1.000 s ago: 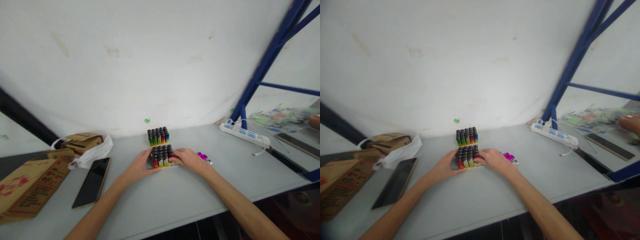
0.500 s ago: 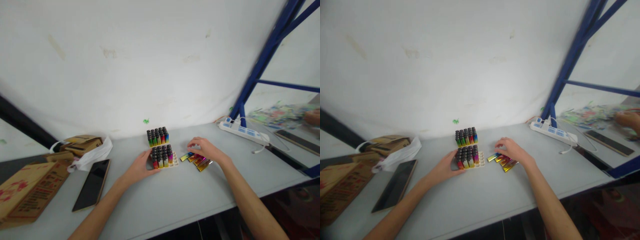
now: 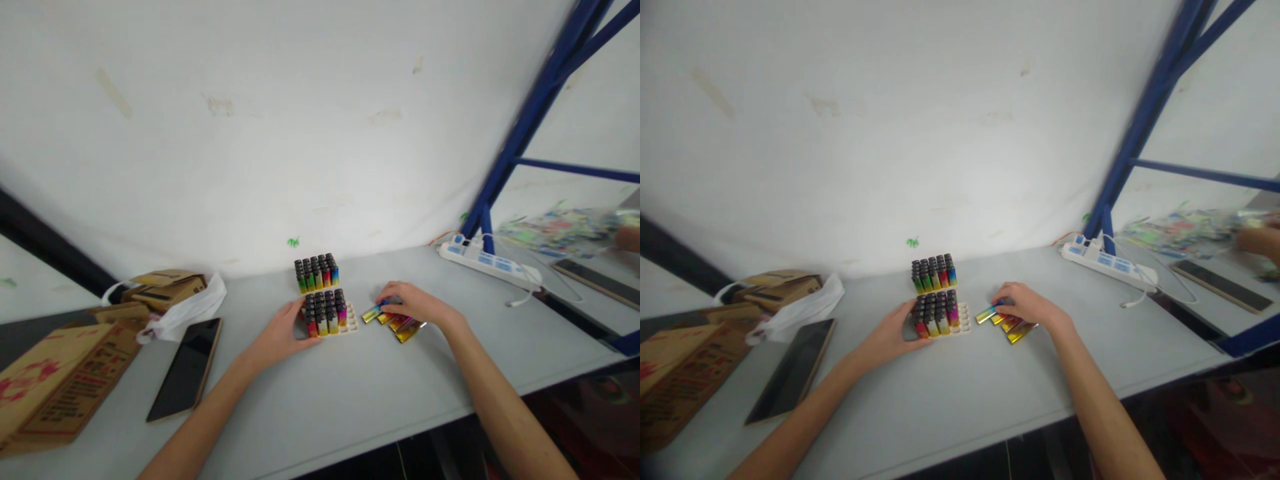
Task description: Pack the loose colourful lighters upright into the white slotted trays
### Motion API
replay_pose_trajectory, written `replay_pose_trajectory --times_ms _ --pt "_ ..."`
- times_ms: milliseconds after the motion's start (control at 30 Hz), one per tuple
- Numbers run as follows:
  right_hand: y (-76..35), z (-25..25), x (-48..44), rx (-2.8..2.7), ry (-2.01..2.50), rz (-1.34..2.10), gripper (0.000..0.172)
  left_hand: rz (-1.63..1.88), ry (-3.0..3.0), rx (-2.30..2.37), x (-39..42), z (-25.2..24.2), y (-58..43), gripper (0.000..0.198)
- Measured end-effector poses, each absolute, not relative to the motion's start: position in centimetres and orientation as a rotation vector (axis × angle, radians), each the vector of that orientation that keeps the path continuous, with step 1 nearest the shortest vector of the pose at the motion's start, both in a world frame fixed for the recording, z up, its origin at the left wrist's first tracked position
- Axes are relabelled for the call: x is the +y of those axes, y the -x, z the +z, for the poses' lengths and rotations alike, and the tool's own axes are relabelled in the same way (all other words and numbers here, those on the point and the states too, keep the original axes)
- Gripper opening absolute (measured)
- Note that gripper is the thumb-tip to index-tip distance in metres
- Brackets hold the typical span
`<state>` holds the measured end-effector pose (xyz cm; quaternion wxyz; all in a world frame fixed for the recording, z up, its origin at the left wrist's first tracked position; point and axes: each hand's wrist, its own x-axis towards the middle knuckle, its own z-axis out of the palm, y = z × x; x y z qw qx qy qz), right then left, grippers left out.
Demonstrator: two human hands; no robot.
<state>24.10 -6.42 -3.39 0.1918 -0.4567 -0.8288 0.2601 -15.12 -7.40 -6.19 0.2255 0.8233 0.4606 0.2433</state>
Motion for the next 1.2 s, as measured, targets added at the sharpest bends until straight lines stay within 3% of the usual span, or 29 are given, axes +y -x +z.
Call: replay_pose_trajectory --times_ms 433,567,1000,1200 --pt "-24.7 -4.5 -6.0 -2.232 1.444 0.662 0.015 0.681 -2.289 1.248 -7.5 -6.0 15.0 0.087" --pt "-24.1 -4.4 -5.9 -2.129 1.313 0.521 0.012 0.669 -2.288 1.252 -7.5 -5.8 15.0 0.087" --pt "-20.7 -3.4 -6.9 -1.393 0.973 1.173 0.056 0.7 -2.264 1.269 -7.3 -6.4 15.2 0.088" --pt "-19.6 -3.1 -7.1 -1.5 1.057 1.081 0.051 0.678 -2.268 1.274 -7.2 -6.4 15.2 0.089"
